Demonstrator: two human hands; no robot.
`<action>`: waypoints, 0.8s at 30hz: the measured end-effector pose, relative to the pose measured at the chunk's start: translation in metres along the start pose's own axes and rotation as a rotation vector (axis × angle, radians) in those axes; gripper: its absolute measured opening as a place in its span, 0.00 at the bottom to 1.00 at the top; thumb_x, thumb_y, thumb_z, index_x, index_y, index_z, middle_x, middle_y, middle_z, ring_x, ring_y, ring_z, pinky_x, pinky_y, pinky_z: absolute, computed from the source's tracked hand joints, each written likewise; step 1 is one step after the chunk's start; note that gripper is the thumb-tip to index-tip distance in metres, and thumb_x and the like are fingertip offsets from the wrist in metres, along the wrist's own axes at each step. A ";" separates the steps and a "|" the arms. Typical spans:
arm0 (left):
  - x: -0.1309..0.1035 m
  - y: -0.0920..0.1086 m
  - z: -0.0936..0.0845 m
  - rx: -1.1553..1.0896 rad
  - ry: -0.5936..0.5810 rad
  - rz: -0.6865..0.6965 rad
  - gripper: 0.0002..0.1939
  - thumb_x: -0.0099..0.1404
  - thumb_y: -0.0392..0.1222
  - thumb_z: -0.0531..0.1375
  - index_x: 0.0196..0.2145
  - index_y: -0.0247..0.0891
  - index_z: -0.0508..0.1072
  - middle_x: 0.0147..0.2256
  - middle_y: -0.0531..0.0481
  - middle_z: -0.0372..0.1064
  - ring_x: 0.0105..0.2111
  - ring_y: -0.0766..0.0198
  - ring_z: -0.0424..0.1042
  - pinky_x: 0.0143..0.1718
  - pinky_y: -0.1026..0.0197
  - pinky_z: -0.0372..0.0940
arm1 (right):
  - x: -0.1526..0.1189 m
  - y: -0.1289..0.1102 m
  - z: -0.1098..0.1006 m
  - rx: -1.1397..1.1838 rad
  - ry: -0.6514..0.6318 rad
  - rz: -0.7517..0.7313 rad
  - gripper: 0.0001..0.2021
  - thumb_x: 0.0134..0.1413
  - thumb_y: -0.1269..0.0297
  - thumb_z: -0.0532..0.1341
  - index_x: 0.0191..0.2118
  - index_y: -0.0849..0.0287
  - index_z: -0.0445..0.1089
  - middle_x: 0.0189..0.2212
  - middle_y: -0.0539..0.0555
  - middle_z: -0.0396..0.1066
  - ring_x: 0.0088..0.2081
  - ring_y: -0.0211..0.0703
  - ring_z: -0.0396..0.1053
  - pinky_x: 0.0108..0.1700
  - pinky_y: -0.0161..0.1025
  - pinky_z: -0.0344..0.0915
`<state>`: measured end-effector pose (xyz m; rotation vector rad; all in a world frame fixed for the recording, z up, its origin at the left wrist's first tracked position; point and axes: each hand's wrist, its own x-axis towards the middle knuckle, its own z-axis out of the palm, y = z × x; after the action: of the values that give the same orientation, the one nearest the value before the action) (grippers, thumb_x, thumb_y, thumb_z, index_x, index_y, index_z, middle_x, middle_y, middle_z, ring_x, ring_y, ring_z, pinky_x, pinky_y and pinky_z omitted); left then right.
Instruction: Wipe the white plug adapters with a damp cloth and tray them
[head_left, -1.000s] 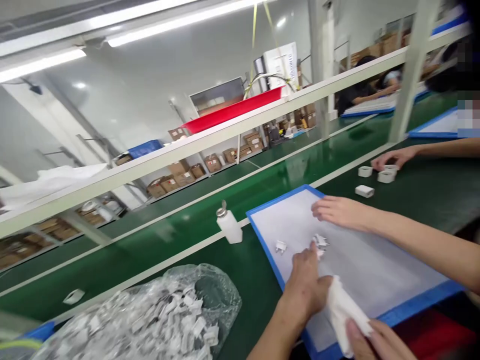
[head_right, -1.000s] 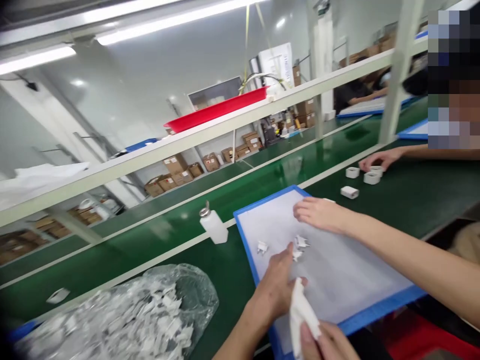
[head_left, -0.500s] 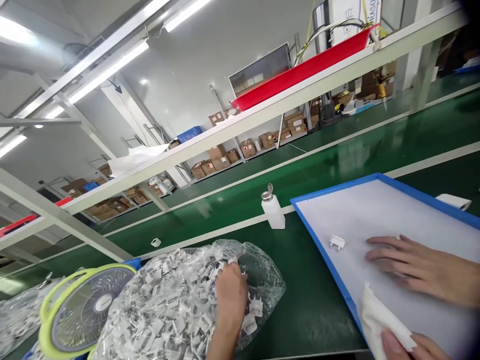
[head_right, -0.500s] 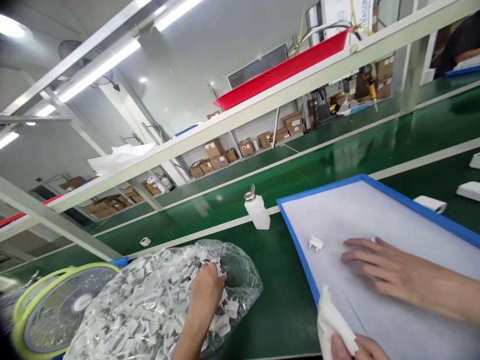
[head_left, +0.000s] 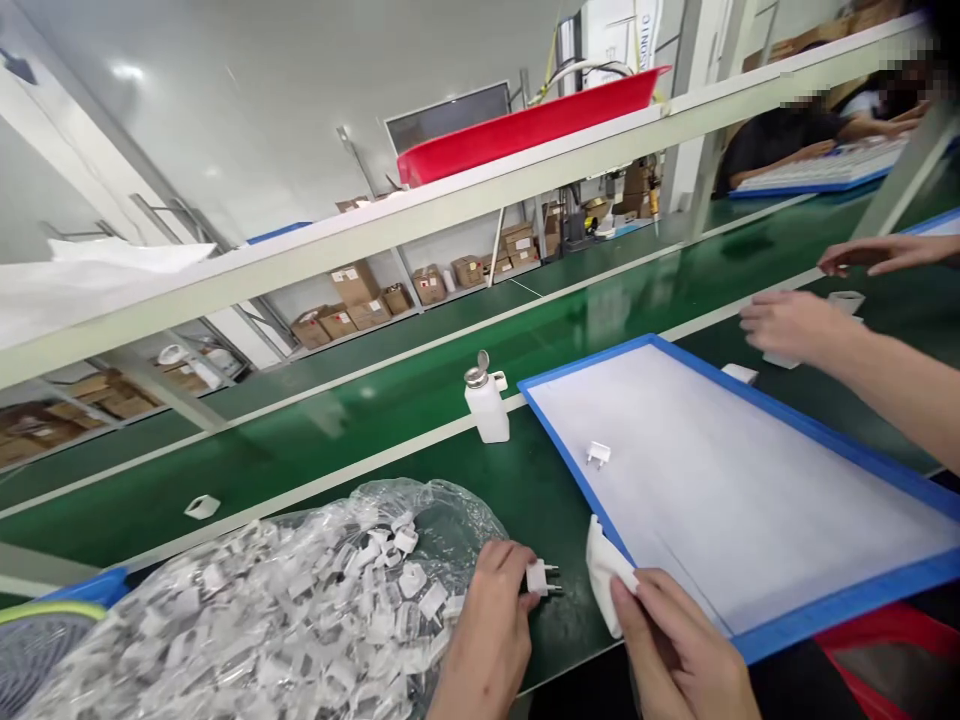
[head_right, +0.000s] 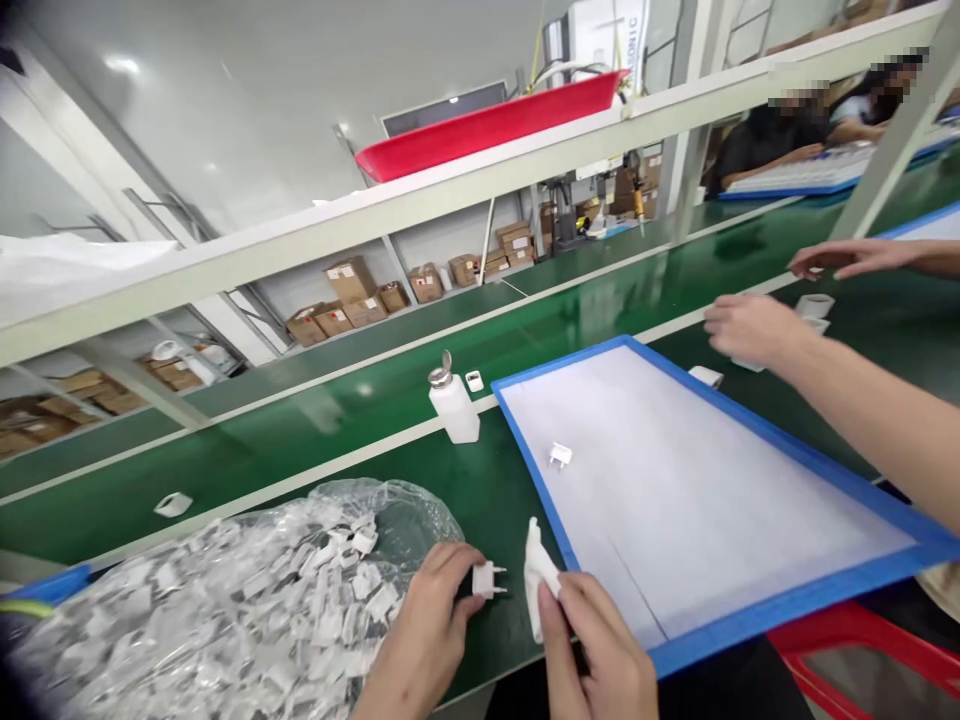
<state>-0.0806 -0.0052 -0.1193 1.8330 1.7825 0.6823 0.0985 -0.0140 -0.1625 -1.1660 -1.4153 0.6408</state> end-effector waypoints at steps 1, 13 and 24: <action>0.000 -0.001 0.007 -0.033 -0.015 -0.004 0.21 0.56 0.23 0.54 0.42 0.41 0.75 0.44 0.44 0.74 0.47 0.53 0.71 0.51 0.53 0.65 | 0.003 0.000 0.003 -0.007 -0.047 -0.016 0.09 0.68 0.61 0.58 0.39 0.58 0.73 0.35 0.56 0.72 0.31 0.38 0.73 0.34 0.27 0.72; -0.002 -0.024 0.038 -0.127 0.138 0.038 0.25 0.55 0.21 0.47 0.40 0.38 0.78 0.39 0.43 0.75 0.43 0.55 0.73 0.43 0.56 0.71 | -0.005 0.032 0.029 -0.192 -0.516 -0.299 0.22 0.67 0.75 0.48 0.62 0.61 0.67 0.37 0.59 0.73 0.38 0.46 0.76 0.39 0.40 0.76; 0.003 -0.029 0.035 -0.005 0.193 0.187 0.19 0.70 0.31 0.47 0.38 0.36 0.78 0.32 0.43 0.77 0.37 0.53 0.74 0.40 0.53 0.72 | 0.001 0.020 0.043 -0.227 -0.565 -0.217 0.22 0.67 0.74 0.46 0.58 0.62 0.71 0.42 0.63 0.74 0.41 0.53 0.75 0.43 0.47 0.71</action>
<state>-0.0793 -0.0016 -0.1651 2.0061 1.7373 0.9633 0.0634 0.0045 -0.1894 -1.0220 -2.1069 0.6984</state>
